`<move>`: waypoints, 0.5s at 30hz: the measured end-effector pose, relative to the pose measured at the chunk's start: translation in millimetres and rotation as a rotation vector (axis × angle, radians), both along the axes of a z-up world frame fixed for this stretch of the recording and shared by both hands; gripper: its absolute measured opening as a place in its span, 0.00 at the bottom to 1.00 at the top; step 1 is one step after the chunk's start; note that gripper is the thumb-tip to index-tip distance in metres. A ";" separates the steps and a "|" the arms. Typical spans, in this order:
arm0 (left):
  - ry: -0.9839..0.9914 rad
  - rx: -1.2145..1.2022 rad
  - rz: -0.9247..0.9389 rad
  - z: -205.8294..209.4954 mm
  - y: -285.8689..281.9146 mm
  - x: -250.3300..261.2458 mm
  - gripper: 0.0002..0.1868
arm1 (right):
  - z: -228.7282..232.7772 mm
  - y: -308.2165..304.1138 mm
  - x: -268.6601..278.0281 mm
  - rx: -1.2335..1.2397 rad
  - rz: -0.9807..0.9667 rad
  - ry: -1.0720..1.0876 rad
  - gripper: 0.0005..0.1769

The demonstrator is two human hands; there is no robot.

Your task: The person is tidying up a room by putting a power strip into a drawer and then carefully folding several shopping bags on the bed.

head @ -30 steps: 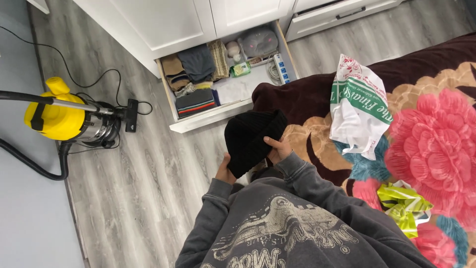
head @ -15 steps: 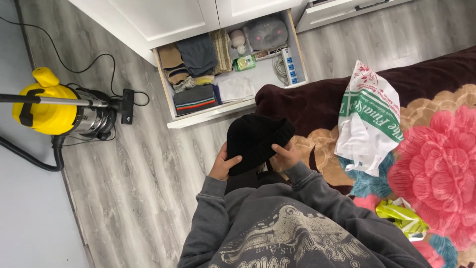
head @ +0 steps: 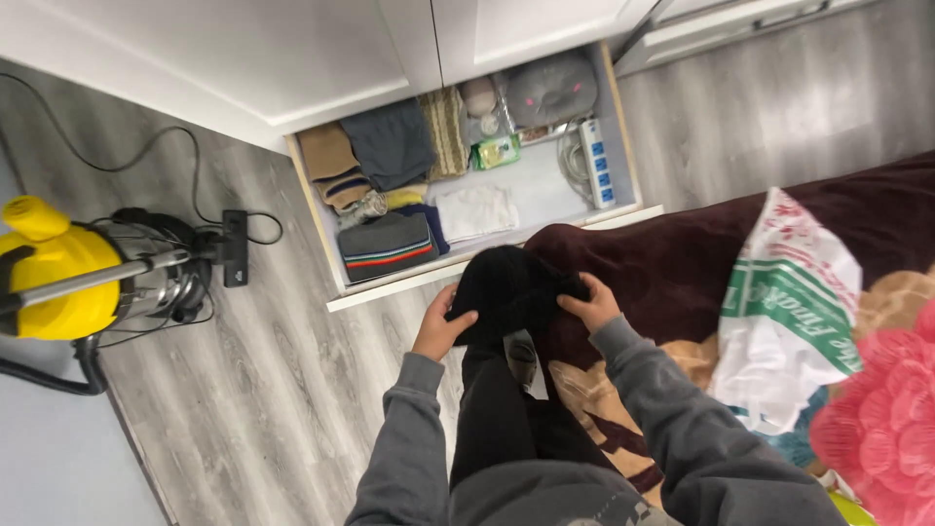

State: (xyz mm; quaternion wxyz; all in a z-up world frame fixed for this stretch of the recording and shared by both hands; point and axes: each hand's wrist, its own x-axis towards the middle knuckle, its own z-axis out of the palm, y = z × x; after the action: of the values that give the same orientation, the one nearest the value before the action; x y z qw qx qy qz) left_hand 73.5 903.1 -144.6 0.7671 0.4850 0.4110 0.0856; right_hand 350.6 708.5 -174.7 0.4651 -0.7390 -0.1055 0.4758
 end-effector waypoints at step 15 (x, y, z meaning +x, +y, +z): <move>0.365 0.381 -0.092 -282.5 107.1 67.1 0.42 | -181.2 160.1 58.8 -0.501 0.304 -0.015 0.44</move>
State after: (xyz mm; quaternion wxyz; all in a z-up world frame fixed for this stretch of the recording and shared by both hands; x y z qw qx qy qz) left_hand 140.6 1010.2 -427.1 0.5783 0.6462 0.4965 0.0373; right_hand 409.4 868.5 -355.9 0.1906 -0.8100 -0.0977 0.5459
